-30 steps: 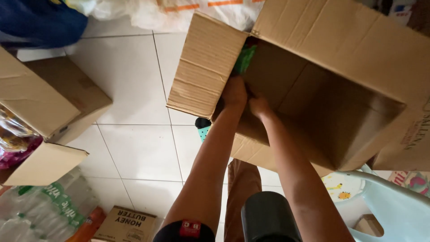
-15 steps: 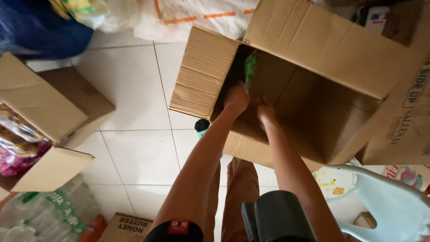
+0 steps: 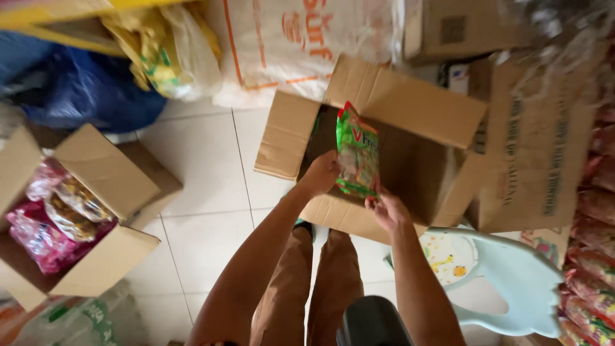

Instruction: The recorder is taking packets of candy from cardboard boxes and organizing them on the grocery store shelves.

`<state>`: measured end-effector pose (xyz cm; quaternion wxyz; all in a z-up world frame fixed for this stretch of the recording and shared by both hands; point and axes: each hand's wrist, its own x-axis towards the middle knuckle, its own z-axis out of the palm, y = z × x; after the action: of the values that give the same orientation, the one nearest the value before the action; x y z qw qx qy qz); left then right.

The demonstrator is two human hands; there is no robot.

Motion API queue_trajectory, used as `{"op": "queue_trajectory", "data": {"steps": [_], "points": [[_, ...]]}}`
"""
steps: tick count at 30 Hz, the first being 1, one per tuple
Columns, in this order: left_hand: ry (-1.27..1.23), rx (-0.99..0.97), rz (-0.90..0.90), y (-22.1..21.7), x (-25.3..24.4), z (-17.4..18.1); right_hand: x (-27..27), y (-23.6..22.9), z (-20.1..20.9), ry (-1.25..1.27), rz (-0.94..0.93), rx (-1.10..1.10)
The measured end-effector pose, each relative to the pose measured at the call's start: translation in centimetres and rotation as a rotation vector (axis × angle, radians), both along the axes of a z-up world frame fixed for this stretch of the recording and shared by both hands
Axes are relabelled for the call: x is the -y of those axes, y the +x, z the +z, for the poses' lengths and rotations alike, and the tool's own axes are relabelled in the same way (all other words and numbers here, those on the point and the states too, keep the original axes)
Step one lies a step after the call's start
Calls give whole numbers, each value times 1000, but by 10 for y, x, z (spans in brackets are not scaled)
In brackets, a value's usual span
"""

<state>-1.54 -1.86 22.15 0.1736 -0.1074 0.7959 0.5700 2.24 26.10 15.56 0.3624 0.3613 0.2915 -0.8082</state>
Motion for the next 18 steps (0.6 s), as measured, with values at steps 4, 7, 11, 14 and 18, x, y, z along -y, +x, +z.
{"op": "queue_trajectory", "data": {"steps": [4,7,11,14,18], "points": [[249,123,-13,-7,15,134,7,-4,123,-62,-78,-115],[463,110,-45,-3,25,200,10,-14,205,-141,-18,-367],[456,-10,-83,-5,39,324,23,-27,331,25,-117,-607],[504,-212,-106,-6,49,367,32,-37,417,120,-154,-689],[625,-262,-63,-3,63,475,54,-51,524,252,-199,-822]]}}
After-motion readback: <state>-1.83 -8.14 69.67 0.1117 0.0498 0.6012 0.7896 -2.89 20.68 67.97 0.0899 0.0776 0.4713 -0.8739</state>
